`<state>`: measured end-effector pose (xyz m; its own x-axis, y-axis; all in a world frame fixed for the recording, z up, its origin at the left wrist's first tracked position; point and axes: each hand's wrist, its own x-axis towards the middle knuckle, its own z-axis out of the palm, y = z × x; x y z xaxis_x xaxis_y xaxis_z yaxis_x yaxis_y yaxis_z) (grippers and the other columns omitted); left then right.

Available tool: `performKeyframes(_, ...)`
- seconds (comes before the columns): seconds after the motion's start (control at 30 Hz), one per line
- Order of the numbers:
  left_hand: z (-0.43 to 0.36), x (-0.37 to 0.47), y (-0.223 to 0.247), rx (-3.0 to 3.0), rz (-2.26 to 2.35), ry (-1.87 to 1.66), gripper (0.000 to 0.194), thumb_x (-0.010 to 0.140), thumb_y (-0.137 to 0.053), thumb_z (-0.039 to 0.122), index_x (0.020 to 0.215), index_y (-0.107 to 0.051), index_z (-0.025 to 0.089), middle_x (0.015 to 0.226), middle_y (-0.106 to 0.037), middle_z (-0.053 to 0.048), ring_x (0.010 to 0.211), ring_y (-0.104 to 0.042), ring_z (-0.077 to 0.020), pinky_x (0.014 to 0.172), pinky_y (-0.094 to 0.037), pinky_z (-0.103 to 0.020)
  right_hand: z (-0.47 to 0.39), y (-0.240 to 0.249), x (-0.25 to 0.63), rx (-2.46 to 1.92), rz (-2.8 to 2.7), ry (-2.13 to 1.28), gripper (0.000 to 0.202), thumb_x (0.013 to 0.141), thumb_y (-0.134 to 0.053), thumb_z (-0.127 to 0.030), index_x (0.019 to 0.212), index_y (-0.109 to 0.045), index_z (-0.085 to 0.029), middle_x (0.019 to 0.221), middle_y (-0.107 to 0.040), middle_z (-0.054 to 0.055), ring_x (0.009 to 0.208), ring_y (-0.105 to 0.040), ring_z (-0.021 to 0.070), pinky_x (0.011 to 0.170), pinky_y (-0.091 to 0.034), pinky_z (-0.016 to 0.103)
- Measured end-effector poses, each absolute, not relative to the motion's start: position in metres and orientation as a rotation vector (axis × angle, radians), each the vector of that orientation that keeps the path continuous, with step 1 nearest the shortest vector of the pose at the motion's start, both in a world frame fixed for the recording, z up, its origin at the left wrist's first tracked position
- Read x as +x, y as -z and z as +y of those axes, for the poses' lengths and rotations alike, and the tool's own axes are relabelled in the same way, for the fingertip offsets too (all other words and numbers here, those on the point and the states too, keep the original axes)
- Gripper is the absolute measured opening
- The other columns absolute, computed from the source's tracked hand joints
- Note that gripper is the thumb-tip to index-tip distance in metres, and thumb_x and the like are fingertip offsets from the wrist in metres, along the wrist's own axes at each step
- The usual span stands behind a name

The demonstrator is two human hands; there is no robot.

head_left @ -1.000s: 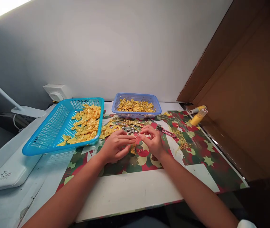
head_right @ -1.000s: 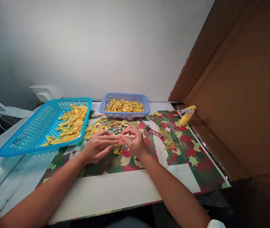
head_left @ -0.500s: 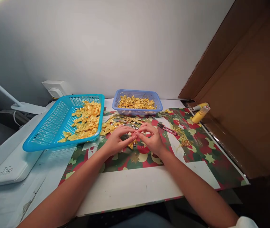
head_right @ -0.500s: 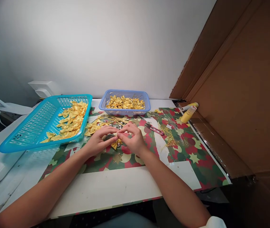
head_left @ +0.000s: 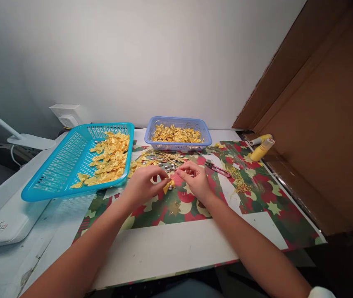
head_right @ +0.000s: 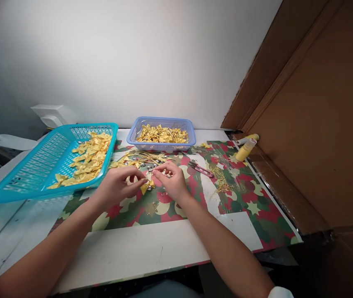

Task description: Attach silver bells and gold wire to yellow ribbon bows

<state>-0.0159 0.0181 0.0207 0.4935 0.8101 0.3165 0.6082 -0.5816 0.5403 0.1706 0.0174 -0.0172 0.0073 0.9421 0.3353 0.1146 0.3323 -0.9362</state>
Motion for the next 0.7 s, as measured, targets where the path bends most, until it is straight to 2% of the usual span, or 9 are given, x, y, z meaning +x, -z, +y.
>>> performKeyframes(0.13,0.001,-0.016,-0.011,2.753,0.900,-0.746,0.015,0.087,-0.056,0.023,0.076,-0.066,0.021,0.073,-0.068,-0.001,0.066,-0.054,-0.0153,0.061,-0.040,-0.027,0.013,0.013,0.174,-1.021,-1.437,-0.904,0.008,0.077,-0.068,-0.028,0.071,-0.068,-0.022,0.077,-0.063,0.001,0.075,-0.056,0.0158,0.064,-0.042,0.029)
performKeyframes(0.2,-0.012,-0.020,-0.006,2.781,0.830,-0.685,0.008,0.085,-0.060,0.024,0.084,-0.067,0.021,0.078,-0.070,-0.002,0.067,-0.056,-0.0164,0.061,-0.041,-0.028,0.010,0.011,0.175,-1.005,-1.458,-0.929,0.006,0.076,-0.068,-0.026,0.071,-0.068,-0.022,0.078,-0.064,0.001,0.076,-0.056,0.0159,0.066,-0.042,0.030)
performKeyframes(0.27,-0.022,-0.025,-0.005,2.689,0.796,-0.689,0.012,0.084,-0.062,0.025,0.095,-0.067,0.022,0.088,-0.071,-0.003,0.076,-0.060,-0.0176,0.067,-0.046,-0.029,0.007,0.010,0.174,-0.987,-1.473,-0.952,0.006,0.076,-0.068,-0.025,0.071,-0.068,-0.022,0.079,-0.064,0.001,0.078,-0.056,0.0163,0.068,-0.043,0.030)
performKeyframes(0.33,-0.026,-0.028,-0.005,2.542,0.874,-0.820,0.016,0.085,-0.061,0.024,0.100,-0.066,0.022,0.096,-0.071,-0.004,0.084,-0.063,-0.0179,0.075,-0.049,-0.030,0.005,0.009,0.172,-0.970,-1.484,-0.973,0.006,0.075,-0.068,-0.025,0.070,-0.068,-0.022,0.078,-0.063,0.002,0.079,-0.057,0.0167,0.070,-0.044,0.031)
performKeyframes(0.43,-0.020,-0.027,-0.008,2.358,1.137,-0.995,0.017,0.084,-0.063,0.029,0.099,-0.065,0.020,0.096,-0.070,-0.005,0.086,-0.064,-0.0186,0.076,-0.051,-0.030,0.004,0.009,0.171,-0.963,-1.495,-0.999,0.007,0.075,-0.069,-0.025,0.069,-0.068,-0.022,0.078,-0.062,0.002,0.080,-0.057,0.0170,0.072,-0.045,0.032)
performKeyframes(0.57,-0.002,-0.020,-0.010,2.349,1.096,-0.912,0.027,0.083,-0.064,0.030,0.108,-0.065,0.020,0.110,-0.069,-0.007,0.101,-0.063,-0.0224,0.084,-0.050,-0.034,0.003,0.008,0.173,-0.941,-1.516,-1.012,0.005,0.075,-0.069,-0.026,0.071,-0.069,-0.023,0.080,-0.062,0.001,0.081,-0.057,0.0169,0.073,-0.045,0.032)
performKeyframes(0.63,0.004,-0.018,-0.009,2.363,0.998,-0.900,0.021,0.085,-0.059,0.025,0.104,-0.068,0.021,0.106,-0.071,-0.005,0.100,-0.063,-0.0207,0.083,-0.050,-0.032,0.002,0.006,0.174,-0.921,-1.524,-1.020,0.005,0.075,-0.069,-0.026,0.070,-0.068,-0.023,0.079,-0.061,0.001,0.080,-0.057,0.0166,0.074,-0.045,0.032)
performKeyframes(0.7,0.005,-0.018,-0.007,2.394,0.910,-0.902,0.013,0.087,-0.058,0.022,0.093,-0.070,0.022,0.094,-0.073,-0.003,0.090,-0.064,-0.0176,0.079,-0.050,-0.030,0.002,0.004,0.175,-0.914,-1.525,-1.031,0.006,0.074,-0.069,-0.025,0.068,-0.067,-0.023,0.078,-0.060,0.001,0.079,-0.056,0.0163,0.073,-0.044,0.032)
